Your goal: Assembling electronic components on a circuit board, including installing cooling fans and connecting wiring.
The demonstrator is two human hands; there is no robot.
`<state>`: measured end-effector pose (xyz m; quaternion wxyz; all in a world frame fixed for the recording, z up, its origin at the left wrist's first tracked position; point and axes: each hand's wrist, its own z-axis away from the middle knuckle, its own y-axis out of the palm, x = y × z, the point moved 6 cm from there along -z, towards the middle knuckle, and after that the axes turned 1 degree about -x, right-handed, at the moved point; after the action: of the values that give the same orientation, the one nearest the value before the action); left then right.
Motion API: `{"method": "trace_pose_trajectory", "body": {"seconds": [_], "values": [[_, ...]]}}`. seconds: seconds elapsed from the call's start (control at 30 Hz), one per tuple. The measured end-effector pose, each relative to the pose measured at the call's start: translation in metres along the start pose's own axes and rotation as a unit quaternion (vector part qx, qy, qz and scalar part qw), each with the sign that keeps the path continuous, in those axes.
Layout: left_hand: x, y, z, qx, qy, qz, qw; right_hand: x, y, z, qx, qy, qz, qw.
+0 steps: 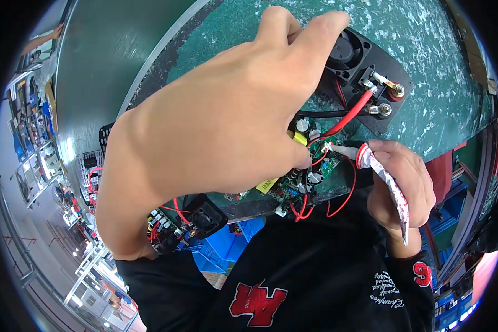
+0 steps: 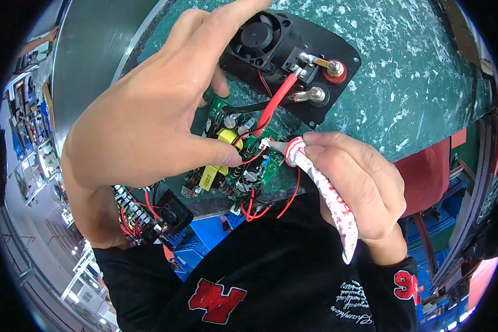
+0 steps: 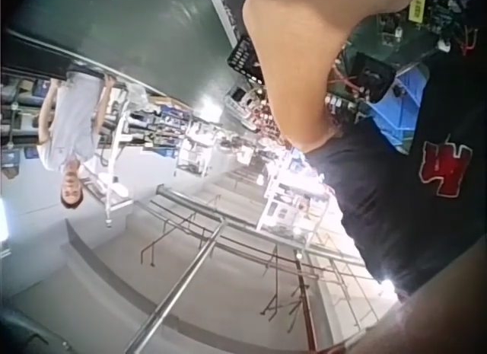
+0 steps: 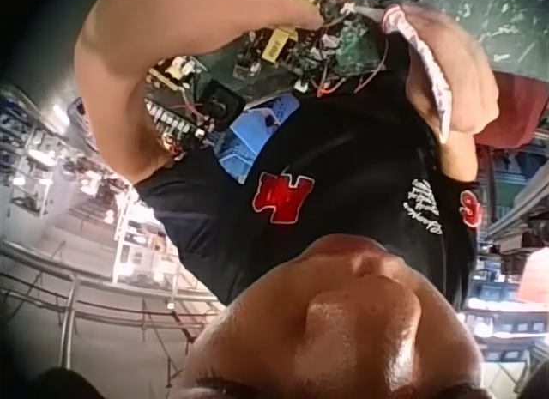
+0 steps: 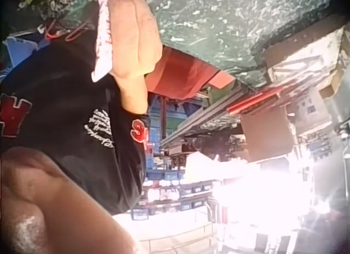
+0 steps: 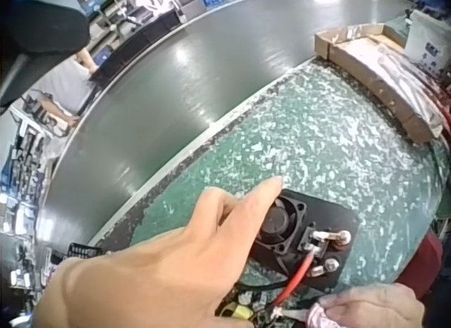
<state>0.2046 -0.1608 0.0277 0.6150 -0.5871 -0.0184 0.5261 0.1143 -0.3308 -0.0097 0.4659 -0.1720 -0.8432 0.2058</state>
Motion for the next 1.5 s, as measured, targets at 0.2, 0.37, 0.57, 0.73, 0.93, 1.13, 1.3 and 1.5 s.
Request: {"method": "trace_pose_trajectory", "body": {"seconds": [0.2, 0.37, 0.57, 0.73, 0.93, 1.13, 1.3, 1.5], "values": [[-0.001, -0.001, 0.002, 0.014, -0.015, 0.004, 1.000, 0.002, 0.000, 0.000, -0.008, 0.011, 0.005, 1.000], [0.001, 0.004, -0.002, 0.023, -0.029, 0.008, 0.999, 0.001, -0.001, 0.001, 0.008, -0.011, 0.030, 0.999], [0.002, 0.004, -0.001, 0.034, -0.045, 0.013, 0.998, -0.001, 0.000, 0.003, -0.004, -0.007, 0.023, 1.000], [0.002, 0.004, -0.002, 0.042, -0.059, 0.015, 0.997, 0.001, -0.002, 0.001, -0.018, -0.001, 0.047, 0.999], [0.006, 0.007, -0.005, 0.046, -0.080, 0.020, 0.996, -0.003, -0.005, 0.000, -0.033, 0.052, 0.047, 0.997], [0.004, 0.008, -0.007, 0.057, -0.094, 0.023, 0.994, -0.003, -0.007, 0.001, -0.053, 0.041, 0.056, 0.996], [0.003, 0.010, -0.011, 0.074, -0.101, 0.026, 0.992, -0.001, -0.004, 0.002, -0.034, 0.014, 0.039, 0.999], [-0.002, 0.007, -0.016, 0.085, -0.105, 0.024, 0.990, 0.000, -0.004, 0.002, -0.014, 0.038, 0.071, 0.997]]}}
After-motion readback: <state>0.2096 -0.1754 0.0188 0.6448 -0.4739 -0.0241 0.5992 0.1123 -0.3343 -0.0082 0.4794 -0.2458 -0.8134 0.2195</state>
